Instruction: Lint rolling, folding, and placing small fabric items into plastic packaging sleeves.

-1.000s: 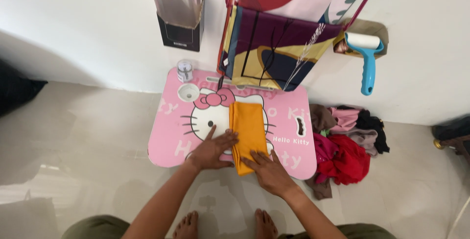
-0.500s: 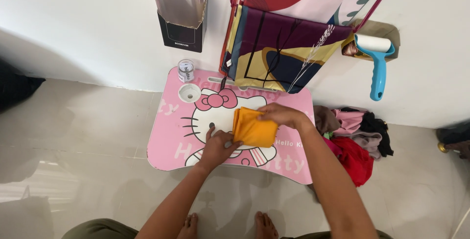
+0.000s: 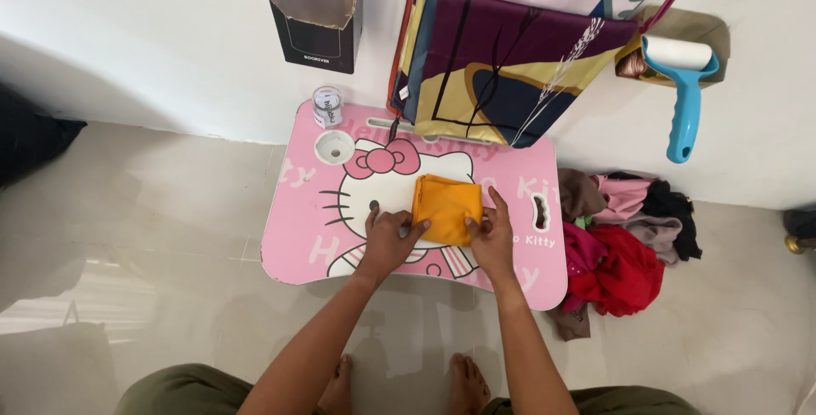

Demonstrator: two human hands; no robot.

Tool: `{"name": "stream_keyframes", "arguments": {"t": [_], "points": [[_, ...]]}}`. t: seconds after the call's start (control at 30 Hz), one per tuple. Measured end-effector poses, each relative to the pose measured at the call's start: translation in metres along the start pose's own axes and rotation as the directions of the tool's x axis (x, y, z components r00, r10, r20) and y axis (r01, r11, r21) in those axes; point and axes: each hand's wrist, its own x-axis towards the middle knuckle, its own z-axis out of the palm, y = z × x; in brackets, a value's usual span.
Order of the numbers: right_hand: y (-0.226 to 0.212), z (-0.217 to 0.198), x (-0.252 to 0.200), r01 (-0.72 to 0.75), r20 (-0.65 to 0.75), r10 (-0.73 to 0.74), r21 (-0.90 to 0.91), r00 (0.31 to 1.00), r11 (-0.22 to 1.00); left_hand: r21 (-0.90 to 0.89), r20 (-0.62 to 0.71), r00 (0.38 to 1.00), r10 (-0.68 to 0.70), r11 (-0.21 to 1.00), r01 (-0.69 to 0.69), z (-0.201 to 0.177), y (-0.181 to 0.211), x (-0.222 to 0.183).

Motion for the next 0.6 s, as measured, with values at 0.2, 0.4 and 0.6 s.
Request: {"name": "stream_keyframes", "arguments": {"t": [0.2, 0.4, 0.6], "points": [[-0.013, 0.012, -0.004, 0.028, -0.074, -0.051, -0.290, 0.996, 0.957, 0.053, -0.051, 0.998, -0.032, 0.998, 0.034, 0.008, 0.001, 0.001], [-0.021, 0.028, -0.012, 0.020, -0.183, -0.080, -0.309, 0.980, 0.951, 0.093, -0.072, 0.994, -0.088, 0.991, 0.095, 0.018, 0.005, 0.006], [0.017, 0.027, -0.009, 0.294, -0.203, -0.347, -0.249, 0.916, 0.923, 0.012, -0.067, 0.994, -0.082, 0.997, 0.083, 0.012, 0.008, -0.001]]}}
